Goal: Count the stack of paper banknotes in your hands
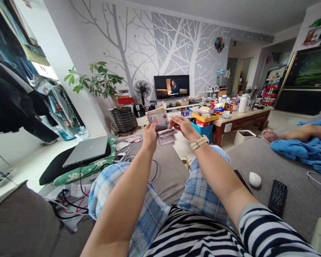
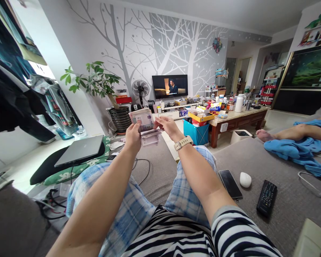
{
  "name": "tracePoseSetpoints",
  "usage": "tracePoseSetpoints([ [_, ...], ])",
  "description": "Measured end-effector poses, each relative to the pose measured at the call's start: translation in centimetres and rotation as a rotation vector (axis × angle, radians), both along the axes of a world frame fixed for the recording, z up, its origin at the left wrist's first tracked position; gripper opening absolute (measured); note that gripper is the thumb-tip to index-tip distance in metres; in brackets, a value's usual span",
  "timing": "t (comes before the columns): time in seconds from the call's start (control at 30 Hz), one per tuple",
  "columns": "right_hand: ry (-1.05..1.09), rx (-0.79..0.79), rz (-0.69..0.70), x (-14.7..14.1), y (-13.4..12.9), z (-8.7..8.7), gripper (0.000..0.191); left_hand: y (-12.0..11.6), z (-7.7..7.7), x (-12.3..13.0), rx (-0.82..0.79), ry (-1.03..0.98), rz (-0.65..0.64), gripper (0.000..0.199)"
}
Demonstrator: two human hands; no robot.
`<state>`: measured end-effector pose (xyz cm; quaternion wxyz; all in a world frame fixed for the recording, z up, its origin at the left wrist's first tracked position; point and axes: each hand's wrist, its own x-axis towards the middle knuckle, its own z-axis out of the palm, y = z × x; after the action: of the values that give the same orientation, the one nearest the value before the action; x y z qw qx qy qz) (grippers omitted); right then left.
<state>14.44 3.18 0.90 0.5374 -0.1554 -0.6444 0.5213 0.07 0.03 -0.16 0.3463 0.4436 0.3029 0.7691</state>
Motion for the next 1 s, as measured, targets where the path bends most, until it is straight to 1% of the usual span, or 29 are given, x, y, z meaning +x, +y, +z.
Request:
tracePoseSetpoints([
  [0.13, -0.016, 0.031, -0.005, 0.1, -0.1, 0.0, 0.034, 0.1, -0.1, 0.0, 0.022, -0.007, -0.021, 0.027],
  [0.27, -0.025, 0.068, -0.049, -0.1, 0.2, -0.2, 0.033, 0.3, -0.3, -0.1, 0.018, -0.007, -0.009, 0.028],
  [0.37, -0.019, 0.057, -0.083, -0.1, 0.3, -0.3, 0.035, 0.3, -0.4, -0.2, 0.011, 0.016, 0.002, 0.03],
  [0.57, -0.037, 0.035, -0.126, -0.2, 0.9, -0.5, 0.036, 0.0, -0.3, -0.1, 0.013, 0.074, -0.025, 0.033],
  [0.63, -0.055, 0.006, -0.168, -0.2, 1.1, -0.6, 0.036, -0.1, -0.3, 0.0, 0.015, 0.099, -0.018, 0.034],
  [0.7, -0.071, -0.026, -0.204, -0.1, 1.3, -0.6, 0.036, -0.1, -0.4, 0.0, 0.023, 0.139, -0.008, 0.035],
  [0.77, -0.087, -0.037, -0.212, 0.0, 1.3, -0.6, 0.033, -0.1, -0.6, 0.0, 0.032, 0.203, 0.0, 0.036],
  [0.93, -0.058, 0.021, -0.214, 0.1, 1.1, -0.5, 0.031, 0.0, -1.0, -0.3, 0.057, 0.401, 0.088, 0.033],
  [1.0, -0.029, 0.038, -0.191, 0.1, 0.9, -0.4, 0.031, -0.1, -1.0, -0.4, 0.062, 0.434, 0.12, 0.031],
])
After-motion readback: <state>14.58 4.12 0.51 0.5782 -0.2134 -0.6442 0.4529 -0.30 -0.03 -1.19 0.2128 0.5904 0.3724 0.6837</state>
